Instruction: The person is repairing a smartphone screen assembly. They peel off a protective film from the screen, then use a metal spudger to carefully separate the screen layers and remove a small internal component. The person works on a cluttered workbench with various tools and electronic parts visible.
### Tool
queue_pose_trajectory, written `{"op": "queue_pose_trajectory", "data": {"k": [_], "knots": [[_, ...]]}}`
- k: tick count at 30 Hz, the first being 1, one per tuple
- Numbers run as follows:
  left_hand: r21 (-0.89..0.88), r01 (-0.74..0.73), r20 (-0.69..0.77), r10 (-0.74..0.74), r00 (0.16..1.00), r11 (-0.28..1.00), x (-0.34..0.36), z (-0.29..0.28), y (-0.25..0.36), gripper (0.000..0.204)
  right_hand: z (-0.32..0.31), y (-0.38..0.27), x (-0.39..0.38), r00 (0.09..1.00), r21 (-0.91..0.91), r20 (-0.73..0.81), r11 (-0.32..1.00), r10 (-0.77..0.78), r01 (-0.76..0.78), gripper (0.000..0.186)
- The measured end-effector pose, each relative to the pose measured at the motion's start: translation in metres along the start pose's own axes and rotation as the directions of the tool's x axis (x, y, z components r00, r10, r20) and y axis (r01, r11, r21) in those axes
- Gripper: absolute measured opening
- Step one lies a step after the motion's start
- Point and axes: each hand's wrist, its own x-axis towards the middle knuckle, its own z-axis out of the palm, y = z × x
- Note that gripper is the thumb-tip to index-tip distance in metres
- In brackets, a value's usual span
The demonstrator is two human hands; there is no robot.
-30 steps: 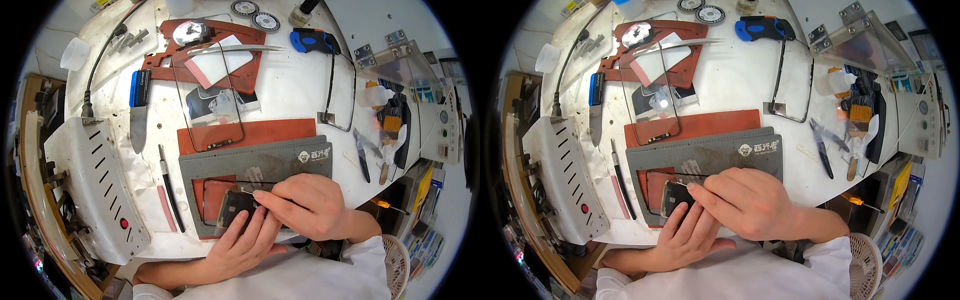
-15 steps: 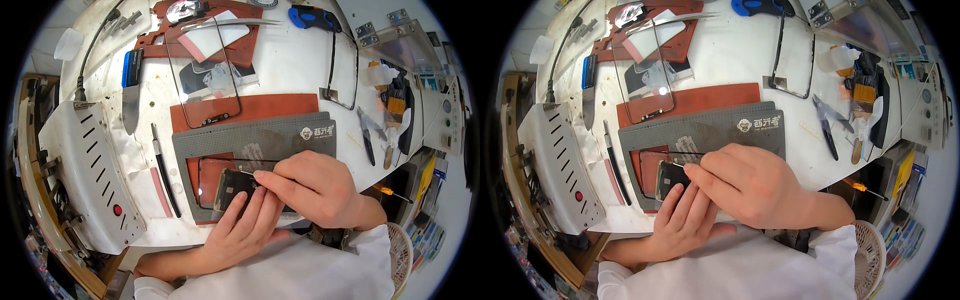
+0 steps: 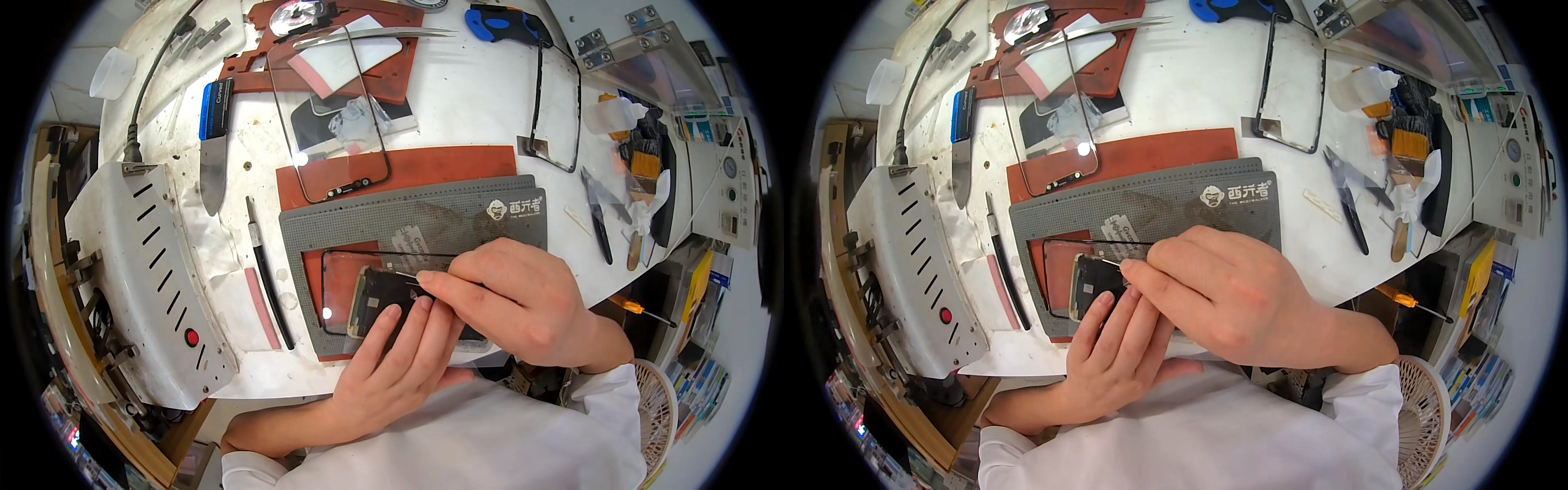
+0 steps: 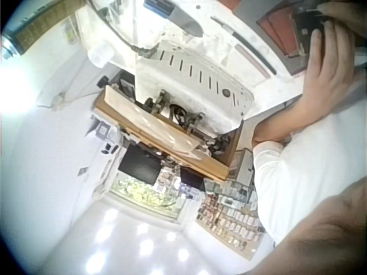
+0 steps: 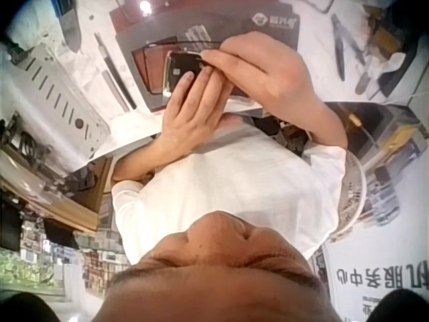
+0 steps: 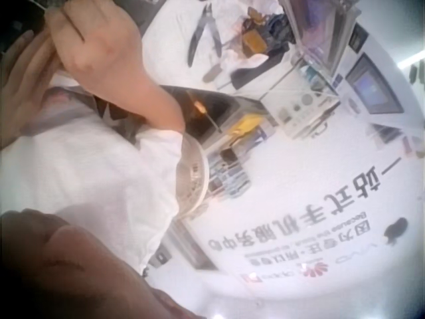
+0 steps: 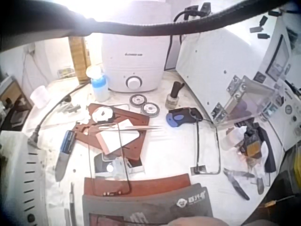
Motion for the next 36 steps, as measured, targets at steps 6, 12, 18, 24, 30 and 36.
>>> {"op": "queue_pose_trajectory", "data": {"k": [6,12,18,24,30,36], "knots": [[-0.007,0.003,-0.001,-0.003,1.0,1.0,-0.0008,0.0005,0.0001,0.059,-0.002,-0.0007,-0.0002,1.0,0.003,0.015,1.0,0.006,-0.006,0.042],[0.041,-0.045,-0.032,0.046,0.998,0.998,0.0,0.0036,-0.0023,0.067,-0.0026,-0.0013,-0.0014,1.0,0.002,0.018,1.0,0.013,-0.013,0.043],[0.039,-0.029,-0.04,0.031,0.999,0.999,0.0002,0.0041,-0.0012,0.068,-0.0029,-0.0011,-0.0025,1.0,0.004,0.019,1.0,0.01,-0.01,0.043],[0.018,0.018,-0.018,-0.017,1.0,1.0,-0.0004,0.0031,0.0018,0.06,-0.004,-0.0013,-0.0028,1.0,0.005,0.022,1.0,0.016,-0.016,0.044],[0.015,0.012,-0.007,-0.012,1.0,1.0,-0.0005,0.002,0.001,0.061,-0.004,-0.0008,-0.0041,1.0,0.002,0.019,1.0,0.02,-0.02,0.044],[0.033,-0.026,-0.035,0.027,0.999,0.999,0.0007,0.0028,-0.0011,0.067,-0.0045,-0.0003,-0.0056,1.0,0.005,0.016,1.0,0.025,-0.025,0.043]]}}
